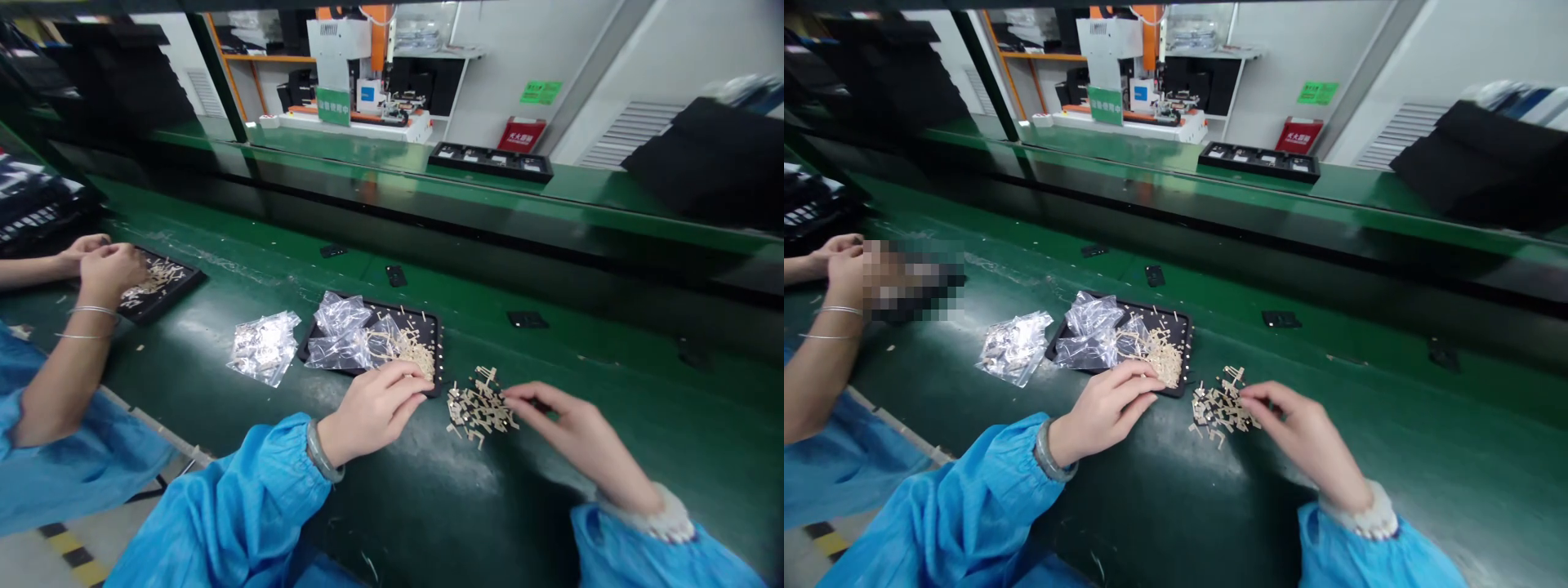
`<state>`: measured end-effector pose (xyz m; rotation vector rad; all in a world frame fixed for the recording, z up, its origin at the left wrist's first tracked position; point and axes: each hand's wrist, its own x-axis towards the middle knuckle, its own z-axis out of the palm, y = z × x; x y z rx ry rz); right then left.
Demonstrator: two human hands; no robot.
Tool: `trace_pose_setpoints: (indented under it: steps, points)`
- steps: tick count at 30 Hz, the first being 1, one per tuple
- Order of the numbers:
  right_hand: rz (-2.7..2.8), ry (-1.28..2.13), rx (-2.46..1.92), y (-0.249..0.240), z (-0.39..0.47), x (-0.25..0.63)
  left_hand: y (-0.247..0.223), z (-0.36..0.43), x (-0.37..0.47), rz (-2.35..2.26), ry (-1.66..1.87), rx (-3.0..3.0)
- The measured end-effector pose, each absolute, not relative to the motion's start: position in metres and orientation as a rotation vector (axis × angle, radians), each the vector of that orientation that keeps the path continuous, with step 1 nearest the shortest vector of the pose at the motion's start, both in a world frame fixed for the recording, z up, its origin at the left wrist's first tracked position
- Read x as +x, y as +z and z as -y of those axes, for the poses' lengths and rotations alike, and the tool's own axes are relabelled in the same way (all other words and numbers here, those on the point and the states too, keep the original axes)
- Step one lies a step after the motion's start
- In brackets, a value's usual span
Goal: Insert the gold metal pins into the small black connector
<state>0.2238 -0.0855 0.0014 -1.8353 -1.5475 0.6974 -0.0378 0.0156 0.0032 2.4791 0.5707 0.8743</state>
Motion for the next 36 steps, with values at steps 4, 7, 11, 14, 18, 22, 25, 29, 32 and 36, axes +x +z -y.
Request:
trace_pose_setpoints:
  steps: [4,7,11,14,18,22,25,29,32,36]
  points:
    - [1.911,0.644,-1.749,-0.001,0.104,0.201,-0.002,-0.009,-0.035,-0.506,0.765,2.527]
    - [1.994,0.579,-1.757,-0.001,0.106,0.191,-0.012,0.001,-0.028,-0.491,0.571,2.61]
    - [2.004,0.525,-1.756,-0.003,0.103,0.184,-0.028,0.015,-0.011,-0.642,0.343,2.673]
    - [1.989,0.488,-1.757,-0.006,0.101,0.181,-0.035,0.022,0.002,-0.754,0.261,2.71]
    - [1.941,0.461,-1.734,-0.01,0.101,0.18,-0.037,0.025,0.012,-0.752,0.158,2.756]
    - [1.925,0.47,-1.711,-0.01,0.102,0.178,-0.036,0.026,0.012,-0.717,0.116,2.809]
    - [1.928,0.474,-1.723,-0.009,0.103,0.176,-0.036,0.026,0.01,-0.666,0.147,2.878]
    - [1.964,0.515,-1.736,-0.008,0.104,0.173,-0.038,0.027,0.01,-0.611,0.161,2.931]
    - [1.988,0.512,-1.736,-0.008,0.105,0.17,-0.038,0.027,0.008,-0.606,0.136,2.921]
    - [1.941,0.461,-1.796,-0.01,0.106,0.165,-0.035,0.026,0.001,-0.655,0.144,2.848]
